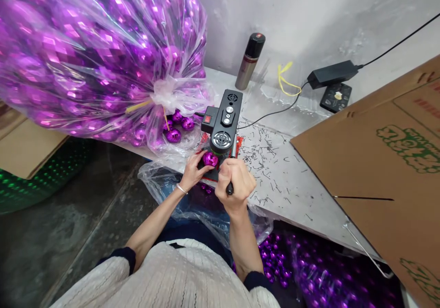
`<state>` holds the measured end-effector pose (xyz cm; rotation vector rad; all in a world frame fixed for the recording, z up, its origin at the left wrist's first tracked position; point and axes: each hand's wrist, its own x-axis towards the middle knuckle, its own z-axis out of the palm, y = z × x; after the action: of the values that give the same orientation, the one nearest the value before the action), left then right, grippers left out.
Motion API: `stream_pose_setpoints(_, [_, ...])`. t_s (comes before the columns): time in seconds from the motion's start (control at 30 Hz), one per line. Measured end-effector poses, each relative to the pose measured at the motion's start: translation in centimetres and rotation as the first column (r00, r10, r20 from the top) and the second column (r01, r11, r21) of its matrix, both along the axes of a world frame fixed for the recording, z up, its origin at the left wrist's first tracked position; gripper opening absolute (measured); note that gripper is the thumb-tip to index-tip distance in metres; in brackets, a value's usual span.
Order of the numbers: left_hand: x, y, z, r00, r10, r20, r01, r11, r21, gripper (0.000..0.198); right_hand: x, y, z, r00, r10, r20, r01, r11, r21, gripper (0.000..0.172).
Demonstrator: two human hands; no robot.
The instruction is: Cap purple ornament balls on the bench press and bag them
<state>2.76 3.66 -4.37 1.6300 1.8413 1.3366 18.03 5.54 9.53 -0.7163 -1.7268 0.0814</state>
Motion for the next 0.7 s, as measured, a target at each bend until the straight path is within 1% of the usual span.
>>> stream_pose_setpoints(0.17, [-0.2, 0.6, 0.5, 0.991, -0.045, -0.123, 0.049, 0.999, 0.024, 0.068, 0.1, -0.1, -0.1, 1.0, 0.0, 0.014, 0.0, 1.0, -0.004, 0.024])
stream_pose_setpoints(0.33, [-0.1, 0.5, 1.2, 0.971, -0.091, -0.222, 0.105, 0.993, 0.055, 0.067, 0.1, -0.2, -0.1, 1.0, -0.005, 0.029, 0.004, 1.0, 0.018, 0.024])
stream_pose_setpoints(0.43, [0.4, 0.6, 1.1, 0.973, -0.082, -0.217, 0.098, 0.993, 0.065, 0.067, 0.2, -0.2, -0.1, 0.999, -0.006, 0.045, 0.005, 1.0, 0.023, 0.023])
stream_pose_setpoints(0.6, [1.3, 1.3, 0.3, 0.991, -0.037, -0.127, 0.045, 0.997, 0.062, 0.065, 0.3, -0.4, -0.2, 0.999, 0.006, 0.037, -0.006, 1.0, 0.006, 0.022])
stream_pose_setpoints(0.7, [1.4, 1.4, -0.1, 0.994, -0.026, -0.104, 0.032, 0.998, 0.057, 0.066, 0.3, -0.7, -0.5, 0.999, 0.004, 0.032, -0.004, 1.0, -0.001, 0.021])
